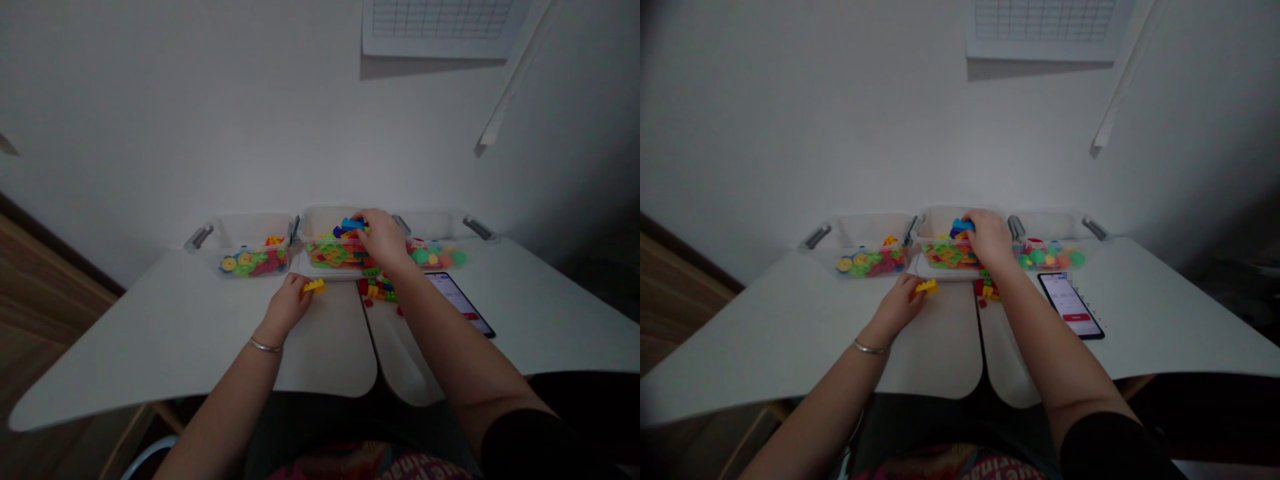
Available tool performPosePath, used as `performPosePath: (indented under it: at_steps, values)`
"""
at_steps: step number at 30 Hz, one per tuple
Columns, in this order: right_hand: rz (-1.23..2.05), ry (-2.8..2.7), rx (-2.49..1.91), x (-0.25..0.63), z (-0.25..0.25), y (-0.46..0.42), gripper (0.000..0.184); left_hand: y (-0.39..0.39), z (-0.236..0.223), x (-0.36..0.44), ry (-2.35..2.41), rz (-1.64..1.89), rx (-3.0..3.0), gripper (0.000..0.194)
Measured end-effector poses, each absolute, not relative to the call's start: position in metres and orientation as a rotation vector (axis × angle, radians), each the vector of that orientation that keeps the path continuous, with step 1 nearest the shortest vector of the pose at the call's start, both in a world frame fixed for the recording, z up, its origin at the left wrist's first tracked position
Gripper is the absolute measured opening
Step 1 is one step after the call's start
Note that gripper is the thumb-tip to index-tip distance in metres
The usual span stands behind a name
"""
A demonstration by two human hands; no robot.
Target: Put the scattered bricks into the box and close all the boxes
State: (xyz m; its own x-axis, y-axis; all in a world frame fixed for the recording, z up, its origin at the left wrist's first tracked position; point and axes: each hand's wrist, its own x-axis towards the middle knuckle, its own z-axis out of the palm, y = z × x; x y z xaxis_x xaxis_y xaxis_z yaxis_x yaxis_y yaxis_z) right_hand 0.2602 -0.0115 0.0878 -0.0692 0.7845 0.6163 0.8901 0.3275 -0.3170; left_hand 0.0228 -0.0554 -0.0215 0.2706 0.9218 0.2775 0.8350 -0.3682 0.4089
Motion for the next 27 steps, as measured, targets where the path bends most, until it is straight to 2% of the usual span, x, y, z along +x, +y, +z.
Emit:
performPosePath:
  at_steps: [5, 23, 27]
  values:
    - [-0.096, -2.054, -1.453, 0.253, 0.079, -0.01, 0.028, -0.056, -0.019, 0.024, 1.63, 0.661, 2.344, 0.02]
    - [-0.301, -2.082, -1.381, 0.236, 0.048, -0.026, 0.06, -0.052, -0.02, 0.026, 1.577, 0.804, 2.277, 0.017]
    - [-0.255, -1.933, -1.296, 0.226, 0.047, -0.044, 0.055, -0.052, -0.018, 0.027, 1.577, 0.845, 2.27, 0.016]
